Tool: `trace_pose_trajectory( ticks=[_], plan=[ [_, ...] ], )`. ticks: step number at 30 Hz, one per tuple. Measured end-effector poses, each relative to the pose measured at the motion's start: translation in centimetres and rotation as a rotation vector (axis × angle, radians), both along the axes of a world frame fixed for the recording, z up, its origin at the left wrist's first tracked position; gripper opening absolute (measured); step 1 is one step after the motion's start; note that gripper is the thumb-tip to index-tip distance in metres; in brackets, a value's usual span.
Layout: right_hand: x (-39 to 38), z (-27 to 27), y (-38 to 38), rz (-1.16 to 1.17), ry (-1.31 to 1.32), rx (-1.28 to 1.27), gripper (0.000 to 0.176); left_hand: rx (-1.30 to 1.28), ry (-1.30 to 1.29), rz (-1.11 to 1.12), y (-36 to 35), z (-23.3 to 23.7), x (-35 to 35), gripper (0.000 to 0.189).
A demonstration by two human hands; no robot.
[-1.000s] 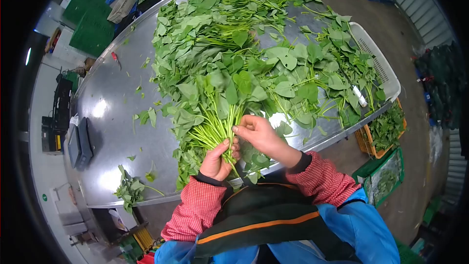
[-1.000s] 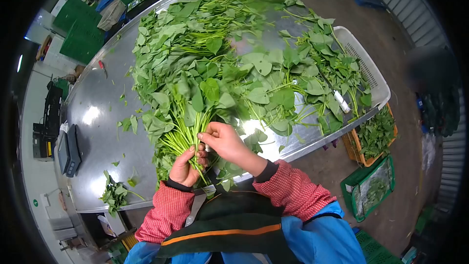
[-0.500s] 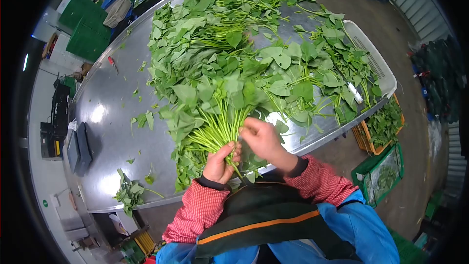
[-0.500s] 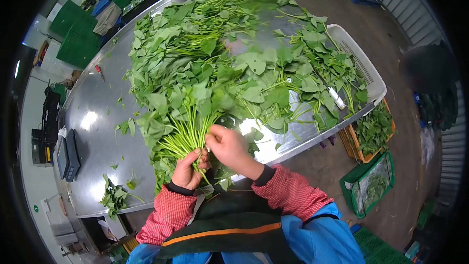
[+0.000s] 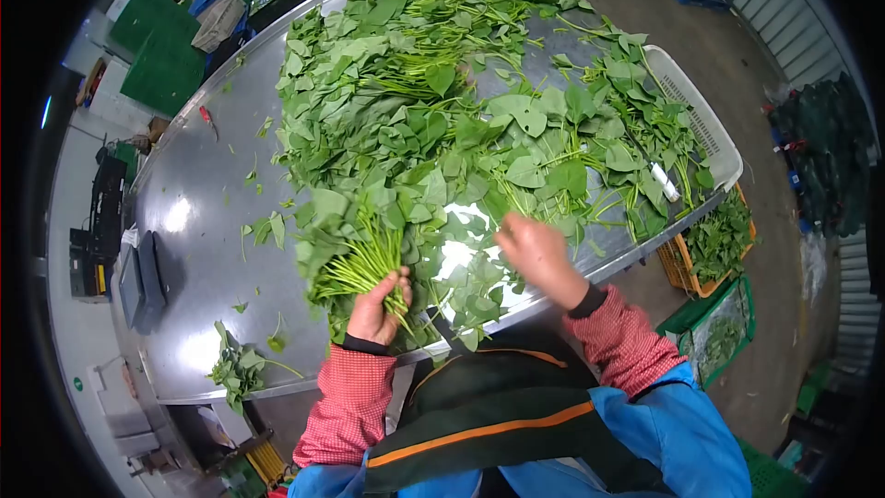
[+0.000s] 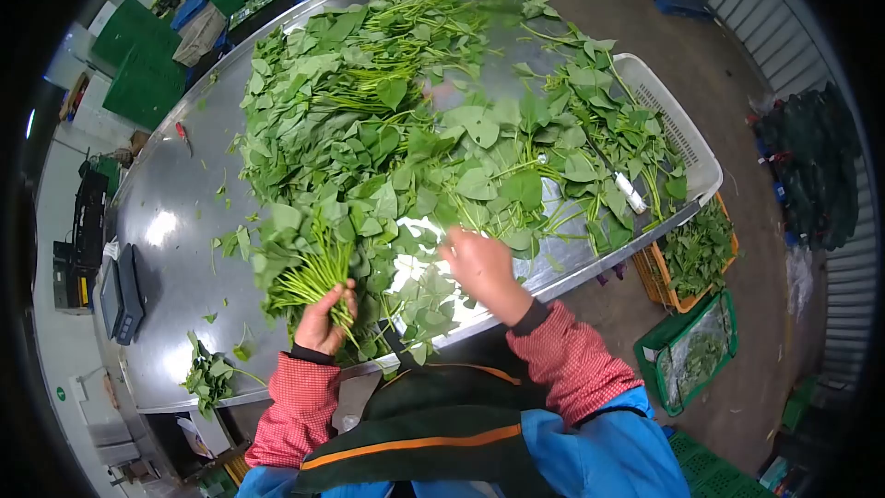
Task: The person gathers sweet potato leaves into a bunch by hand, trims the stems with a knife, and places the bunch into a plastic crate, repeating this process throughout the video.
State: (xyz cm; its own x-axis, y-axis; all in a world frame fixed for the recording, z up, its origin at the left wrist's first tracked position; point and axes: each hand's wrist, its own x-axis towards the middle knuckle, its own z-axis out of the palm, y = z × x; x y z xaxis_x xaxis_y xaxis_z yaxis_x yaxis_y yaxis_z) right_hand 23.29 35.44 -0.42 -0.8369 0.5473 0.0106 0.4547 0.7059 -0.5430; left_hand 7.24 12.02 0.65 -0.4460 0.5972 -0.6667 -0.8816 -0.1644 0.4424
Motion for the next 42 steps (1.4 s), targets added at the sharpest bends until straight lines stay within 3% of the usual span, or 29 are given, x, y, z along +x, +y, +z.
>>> trace_pose_trajectory(
  ticks=[1, 4, 7, 10, 13, 14, 17, 23, 26, 29, 30, 33, 34, 38, 41, 42],
  plan=[
    [-0.3, -0.1, 1.4, -0.107, 0.019, 0.091, 0.022, 0.003, -0.054, -0.028, -0.1, -0.7, 0.3, 0.022],
    [-0.8, -3.3, 4.5, -0.058, -0.101, 0.31, 0.019, 0.047, -0.133, -0.095, 0.2, -1.2, 0.7, 0.023],
    [-0.8, -2.3, 5.8, 0.02, 0.077, 0.335, 0.013, 0.109, -0.188, -0.193, 0.3, -1.0, 0.0, 0.024],
    [-0.3, 1.6, 7.1, -0.285, 0.474, -1.147, 0.016, 0.131, -0.209, -0.235, -0.8, -0.4, -0.8, 0.025],
    [1.3, 0.7, 7.2, -0.28, 0.205, -1.068, 0.02, 0.146, -0.12, -0.141, -0.4, 1.1, -0.7, 0.023],
    [1.8, -2.0, 6.1, -0.182, 0.165, -0.847, 0.024, 0.179, -0.095, -0.123, -0.2, 1.2, -0.7, 0.022],
    [1.1, 2.1, 1.6, 0.291, -0.06, -0.564, 0.033, 0.306, -0.068, -0.045, 0.3, 1.4, -1.0, 0.022],
    [-0.4, -2.9, 5.4, -0.14, -0.033, 0.147, 0.028, 0.201, -0.046, -0.118, 2.1, 1.4, -0.4, 0.026],
    [-0.2, -4.4, 6.5, -0.012, -0.069, 0.265, 0.023, 0.157, -0.239, -0.177, 2.5, -0.4, -0.2, 0.028],
    [-0.9, -3.2, 7.4, -0.163, 0.262, -0.468, 0.021, 0.137, -0.216, -0.19, 2.2, -0.7, -0.5, 0.023],
    [-0.7, 2.6, 6.7, -0.367, 0.282, -1.048, 0.02, 0.151, -0.206, -0.15, 2.2, -0.5, -0.6, 0.022],
    [0.3, 1.7, 6.2, -0.392, 0.252, -1.064, 0.021, 0.16, -0.114, -0.055, 2.4, 1.4, -0.4, 0.021],
    [0.3, 0.2, 5.6, -0.306, 0.286, -0.833, 0.018, 0.141, -0.039, -0.04, 2.8, 2.3, 0.0, 0.021],
    [0.0, 0.5, 2.3, -0.314, 0.489, -0.955, 0.012, 0.083, 0.202, -0.017, 4.5, 4.1, 2.0, 0.021],
    [-0.7, 3.2, -1.3, -0.266, 0.475, -0.585, 0.013, 0.029, 0.299, -0.035, 6.3, 4.9, 3.8, 0.02],
    [-0.8, 2.9, -1.9, -0.15, 0.497, -0.232, 0.012, -0.012, 0.311, -0.04, 6.8, 5.0, 4.2, 0.019]
  ],
)
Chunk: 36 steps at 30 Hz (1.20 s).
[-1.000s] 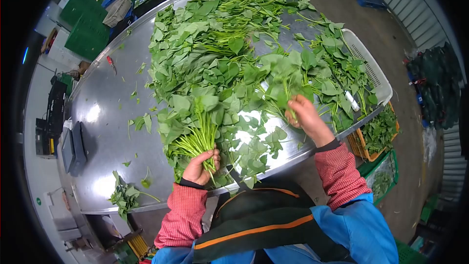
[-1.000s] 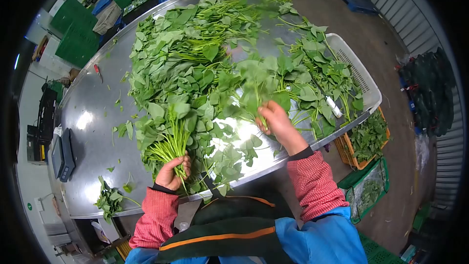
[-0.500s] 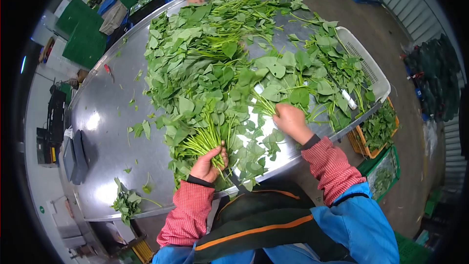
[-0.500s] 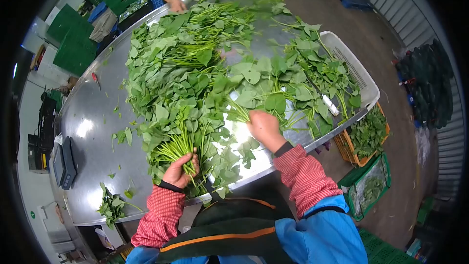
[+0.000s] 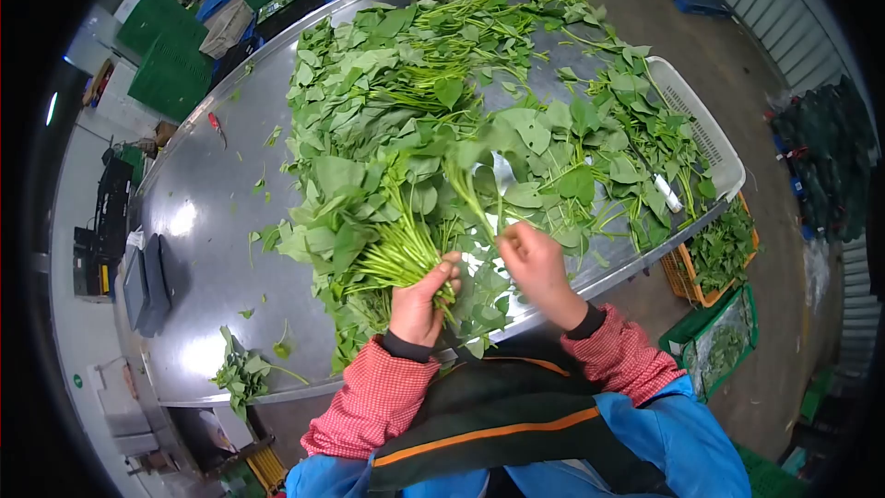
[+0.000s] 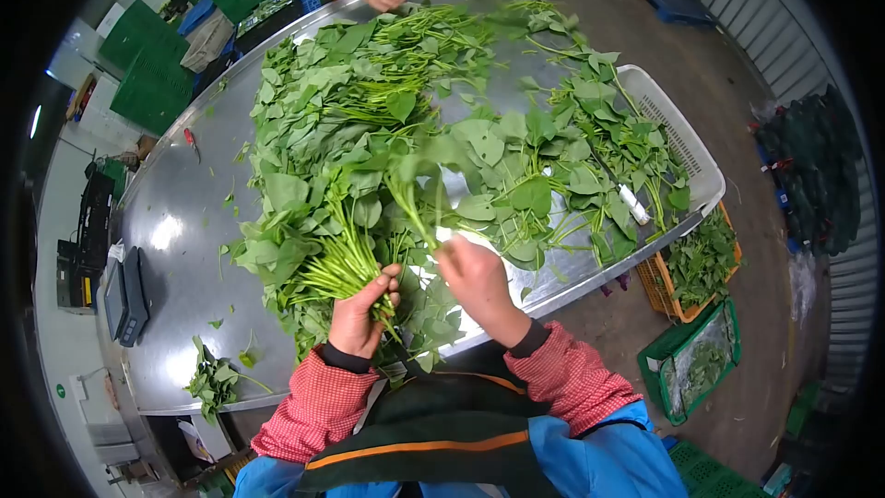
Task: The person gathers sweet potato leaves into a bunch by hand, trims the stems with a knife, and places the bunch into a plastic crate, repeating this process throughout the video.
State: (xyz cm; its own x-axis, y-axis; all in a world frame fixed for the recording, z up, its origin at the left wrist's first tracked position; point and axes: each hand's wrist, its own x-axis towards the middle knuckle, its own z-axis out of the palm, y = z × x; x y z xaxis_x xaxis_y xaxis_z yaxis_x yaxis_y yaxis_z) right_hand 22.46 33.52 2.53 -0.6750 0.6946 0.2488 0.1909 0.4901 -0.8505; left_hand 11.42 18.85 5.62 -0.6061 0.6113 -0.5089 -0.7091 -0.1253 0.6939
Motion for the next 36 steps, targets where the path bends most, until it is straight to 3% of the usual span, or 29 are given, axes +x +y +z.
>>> trace_pose_trajectory(
  ticks=[4, 8, 11, 14, 17, 21, 22, 26, 29, 30, 31, 33, 35, 36],
  plan=[
    [-0.5, 1.1, -1.4, 0.286, 0.029, 0.648, 0.014, -0.047, 0.041, 0.035, 0.9, -1.1, 0.6, 0.02],
    [-0.7, 1.8, -2.8, 0.414, 0.051, 0.777, 0.011, -0.079, -0.011, 0.1, 0.9, -2.8, 0.3, 0.018],
    [0.5, 2.9, -3.1, 0.466, 0.134, 0.698, 0.007, -0.073, -0.12, 0.104, 0.1, -3.3, -0.7, 0.016],
    [1.5, 2.7, -4.0, 0.206, 0.035, 0.284, 0.009, -0.05, -0.216, 0.099, -0.7, -2.5, -2.0, 0.017],
    [0.4, -0.5, -2.7, 0.25, -0.138, -0.592, 0.023, -0.025, -0.177, 0.123, -0.8, -2.4, -1.4, 0.013],
    [-1.2, 0.3, -3.4, 0.368, -0.151, -1.113, 0.021, -0.008, -0.123, 0.1, -0.9, -2.6, -0.5, 0.017],
    [-1.4, 0.2, -3.7, 0.337, -0.118, -1.124, 0.022, -0.026, -0.103, 0.097, -1.0, -2.3, -0.4, 0.019],
    [-1.5, 0.4, -5.0, 0.184, -0.209, -0.363, 0.018, -0.066, 0.047, 0.045, -1.5, -2.4, 2.0, 0.019],
    [-0.6, 1.4, -5.4, 0.301, -0.197, -0.136, 0.014, -0.119, -0.087, 0.042, -2.1, -2.9, 0.9, 0.018],
    [0.0, 1.4, -5.4, 0.44, -0.117, -0.107, 0.018, -0.064, -0.049, 0.047, -2.5, -3.5, 0.1, 0.015],
    [0.5, 1.7, -5.0, 0.58, -0.225, -0.139, 0.021, 0.049, -0.162, 0.141, -2.5, -3.5, -0.6, 0.013],
    [1.6, 2.6, -4.2, 0.855, -0.439, -0.201, 0.027, -0.084, -0.127, 0.21, -3.2, -1.8, -2.6, 0.011],
    [2.5, 1.5, -1.4, 0.726, -0.612, -0.127, 0.031, -0.05, -0.067, 0.206, -4.9, -3.6, -4.1, 0.013],
    [2.6, 0.2, 0.2, 0.553, -0.636, 0.027, 0.033, -0.05, -0.059, 0.126, -5.5, -3.9, -4.5, 0.016]
  ],
)
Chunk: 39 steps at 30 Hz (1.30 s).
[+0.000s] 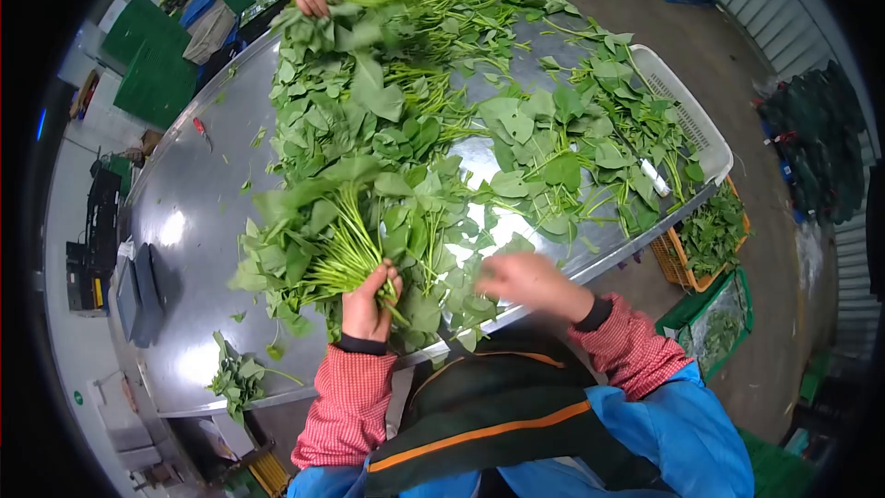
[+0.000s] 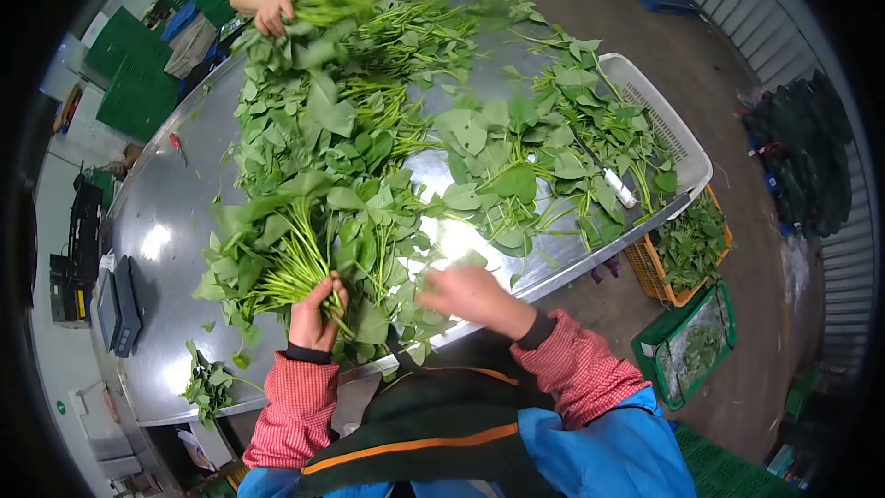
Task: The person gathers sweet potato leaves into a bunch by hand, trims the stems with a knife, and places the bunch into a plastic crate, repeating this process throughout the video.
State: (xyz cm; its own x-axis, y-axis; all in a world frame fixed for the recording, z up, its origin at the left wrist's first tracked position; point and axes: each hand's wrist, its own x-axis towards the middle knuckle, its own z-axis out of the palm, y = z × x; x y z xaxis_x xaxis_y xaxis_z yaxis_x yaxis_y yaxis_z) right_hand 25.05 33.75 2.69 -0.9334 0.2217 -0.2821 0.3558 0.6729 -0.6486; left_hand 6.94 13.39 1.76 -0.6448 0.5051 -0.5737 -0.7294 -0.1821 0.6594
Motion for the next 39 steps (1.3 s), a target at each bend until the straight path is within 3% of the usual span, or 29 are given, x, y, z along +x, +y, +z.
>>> trace_pose_trajectory(
  ticks=[1, 2, 4, 7, 8, 9, 10, 11, 12, 15, 16, 18, 20, 23, 24, 26, 28, 31, 35, 36, 39],
  plan=[
    [-0.1, 0.8, 1.7, -0.245, -0.016, -0.021, 0.034, -0.005, 0.024, -0.086, -0.5, -0.1, 0.0, 0.02],
    [0.4, -1.5, 3.9, -0.379, 0.31, 0.282, 0.036, -0.03, -0.01, -0.116, -0.6, 0.0, 0.4, 0.02],
    [-0.3, -0.9, 7.8, -0.502, 0.438, 0.737, 0.033, -0.043, -0.141, -0.168, -0.9, -0.5, 0.9, 0.022],
    [-0.1, -4.8, 8.7, -0.332, 0.109, 0.838, 0.029, 0.097, -0.298, -0.153, -1.2, -2.3, 0.8, 0.034],
    [-0.1, -7.5, 7.6, -0.213, 0.118, 0.965, 0.025, 0.179, -0.326, -0.136, -0.9, -2.1, 0.6, 0.039],
    [-0.1, -7.0, 5.1, -0.19, 0.2, 0.829, 0.025, 0.258, -0.362, -0.111, -0.9, -1.8, 0.5, 0.044],
    [0.6, -7.5, 3.2, -0.096, 0.15, 0.521, 0.031, 0.309, -0.374, -0.097, -0.7, -1.3, 0.4, 0.053],
    [0.7, -5.8, 1.4, -0.018, -0.025, 0.287, 0.035, 0.347, -0.365, -0.104, -0.7, -1.0, 0.4, 0.056],
    [1.0, -2.9, 0.4, 0.006, 0.007, 0.142, 0.034, 0.366, -0.374, -0.106, -0.6, -0.9, 0.4, 0.053],
    [1.1, -2.2, 3.4, -0.26, 0.087, -0.055, 0.034, 0.4, -0.52, -0.187, -1.2, -3.3, 0.1, 0.05],
    [1.4, -4.0, 5.3, -0.494, 0.281, 0.048, 0.028, 0.346, -0.572, -0.251, -1.0, -3.0, 0.3, 0.051],
    [1.1, -2.3, 10.3, -0.754, 0.186, 0.283, 0.023, 0.272, -0.589, -0.321, -1.1, -3.4, 0.1, 0.041],
    [1.7, -3.9, 14.7, -0.851, 0.131, 0.497, 0.02, 0.219, -0.507, -0.383, -1.2, -3.4, -0.2, 0.033],
    [0.6, -6.5, 14.9, -0.616, 0.123, 0.515, 0.016, 0.222, -0.396, -0.351, -0.8, -1.9, -0.3, 0.021],
    [-0.3, -6.1, 12.4, -0.539, 0.333, 0.679, 0.012, 0.243, -0.371, -0.309, -0.6, -1.5, -0.5, 0.019],
    [-2.5, -5.2, 7.5, -0.433, 0.295, 0.682, 0.013, 0.249, -0.31, -0.236, -0.5, -0.6, -0.9, 0.017],
    [-3.1, -6.1, 4.2, -0.263, 0.234, 0.664, 0.014, 0.233, -0.263, -0.212, -0.2, 0.4, -1.0, 0.016],
    [-1.9, -5.2, 2.9, -0.303, 0.45, 0.407, 0.016, 0.236, -0.218, -0.186, -0.4, 1.0, -1.0, 0.014],
    [-1.3, -2.5, 4.8, -0.497, 0.342, 0.144, 0.022, 0.243, -0.204, -0.134, -0.8, 0.4, -0.8, 0.011],
    [-1.5, -0.3, 5.2, -0.656, 0.163, -0.15, 0.025, 0.25, -0.208, -0.116, -0.8, 0.3, -0.7, 0.01],
    [-1.7, -2.2, 6.7, -0.64, 0.208, -0.064, 0.027, 0.233, -0.185, -0.091, -0.5, 0.6, -0.3, 0.009]
  ],
)
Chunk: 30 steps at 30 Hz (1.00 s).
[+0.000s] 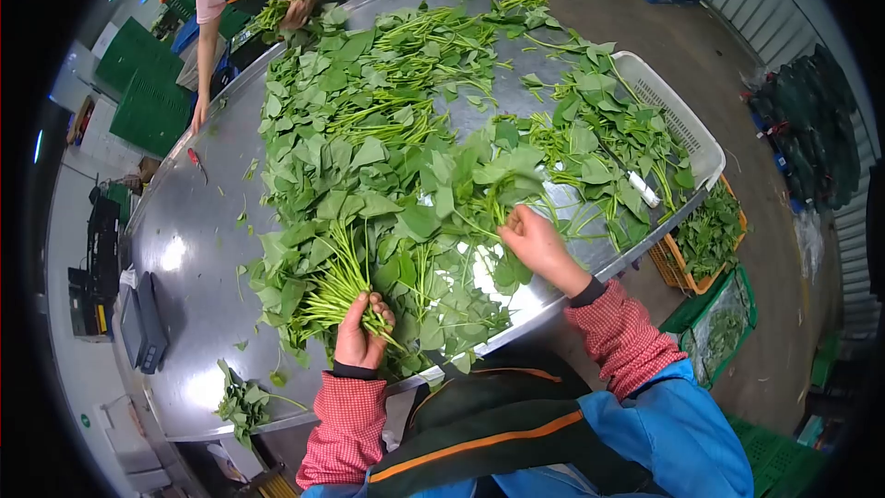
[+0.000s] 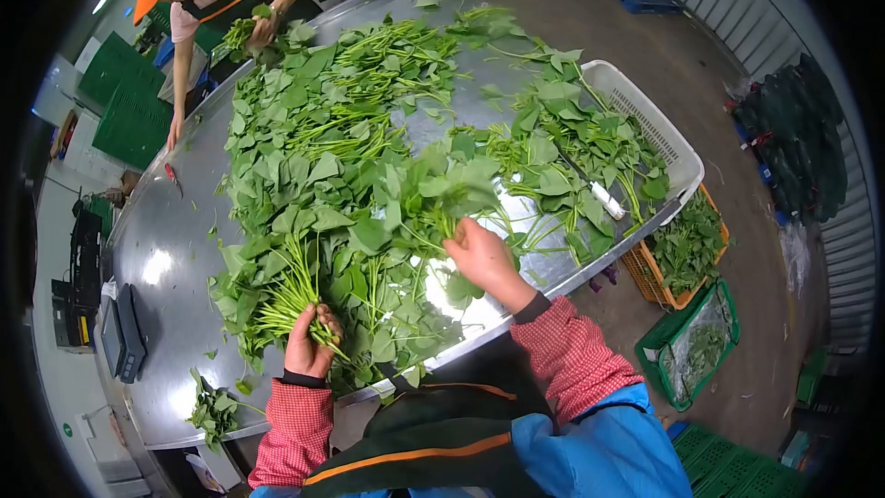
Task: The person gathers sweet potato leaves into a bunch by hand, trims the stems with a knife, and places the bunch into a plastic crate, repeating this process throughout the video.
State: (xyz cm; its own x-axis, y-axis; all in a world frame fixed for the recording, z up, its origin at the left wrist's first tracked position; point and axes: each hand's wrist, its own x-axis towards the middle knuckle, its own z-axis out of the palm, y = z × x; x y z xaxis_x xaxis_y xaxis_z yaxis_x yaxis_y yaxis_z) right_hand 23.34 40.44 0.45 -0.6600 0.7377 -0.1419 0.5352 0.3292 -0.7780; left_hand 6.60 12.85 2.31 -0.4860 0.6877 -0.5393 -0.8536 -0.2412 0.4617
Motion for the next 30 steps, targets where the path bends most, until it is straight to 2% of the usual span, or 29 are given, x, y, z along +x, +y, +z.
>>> trace_pose_trajectory(
  ticks=[1, 4, 7, 10, 12, 13, 16, 18, 20, 23, 25, 26, 28, 29, 30],
  plan=[
    [0.2, 0.3, -0.1, -0.003, -0.048, 0.044, 0.025, -0.017, 0.026, -0.011, 0.1, 0.2, 0.1, 0.009],
    [-0.3, 2.8, -1.1, -0.097, 0.079, 0.159, 0.022, -0.039, 0.112, 0.029, 1.5, 1.1, 0.9, 0.013],
    [-1.3, 3.8, -3.4, -0.033, 0.126, 0.484, 0.019, -0.098, 0.148, 0.01, 3.2, 1.6, 2.1, 0.014],
    [-2.4, 4.0, -6.6, 0.182, 0.274, 0.703, 0.017, -0.152, 0.153, -0.025, 5.4, 2.9, 4.4, 0.015],
    [-2.9, 4.3, -8.9, 0.314, 0.301, 0.801, 0.015, -0.188, 0.158, 0.034, 6.5, 2.7, 5.4, 0.015],
    [-3.0, 4.4, -9.7, 0.377, 0.315, 0.851, 0.015, -0.143, 0.244, 0.07, 6.9, 3.0, 5.9, 0.013],
    [-2.6, 4.8, -10.5, 0.431, 0.253, 0.891, 0.017, -0.237, 0.142, 0.06, 6.0, 2.1, 4.9, 0.012],
    [-2.0, 4.0, -10.3, 0.446, 0.233, 0.799, 0.016, -0.312, 0.162, 0.09, 5.3, 1.9, 4.1, 0.016],
    [-1.2, 3.1, -10.5, 0.443, 0.218, 0.656, 0.014, -0.28, 0.145, 0.152, 4.5, 2.0, 2.8, 0.017],
    [-0.4, 2.7, -10.9, 0.646, 0.217, 0.391, 0.015, -0.289, 0.168, 0.119, 3.3, 2.0, 2.0, 0.016],
    [-0.2, 2.2, -10.6, 0.726, 0.101, 0.367, 0.016, -0.337, 0.169, 0.066, 2.8, 2.1, 2.2, 0.016],
    [0.1, 1.8, -10.4, 0.762, 0.041, 0.356, 0.018, -0.283, 0.158, 0.104, 2.5, 1.9, 1.8, 0.017],
    [1.6, 0.9, -9.5, 0.844, 0.021, 0.303, 0.02, -0.171, 0.132, 0.18, 1.4, 1.2, -0.1, 0.017],
    [1.9, 0.7, -9.1, 0.887, 0.009, 0.281, 0.021, -0.195, 0.118, 0.207, 0.9, 1.0, -1.1, 0.018],
    [1.6, 1.6, -8.8, 0.82, 0.097, 0.392, 0.021, -0.204, 0.118, 0.2, 0.4, 0.7, -1.8, 0.018]
  ],
)
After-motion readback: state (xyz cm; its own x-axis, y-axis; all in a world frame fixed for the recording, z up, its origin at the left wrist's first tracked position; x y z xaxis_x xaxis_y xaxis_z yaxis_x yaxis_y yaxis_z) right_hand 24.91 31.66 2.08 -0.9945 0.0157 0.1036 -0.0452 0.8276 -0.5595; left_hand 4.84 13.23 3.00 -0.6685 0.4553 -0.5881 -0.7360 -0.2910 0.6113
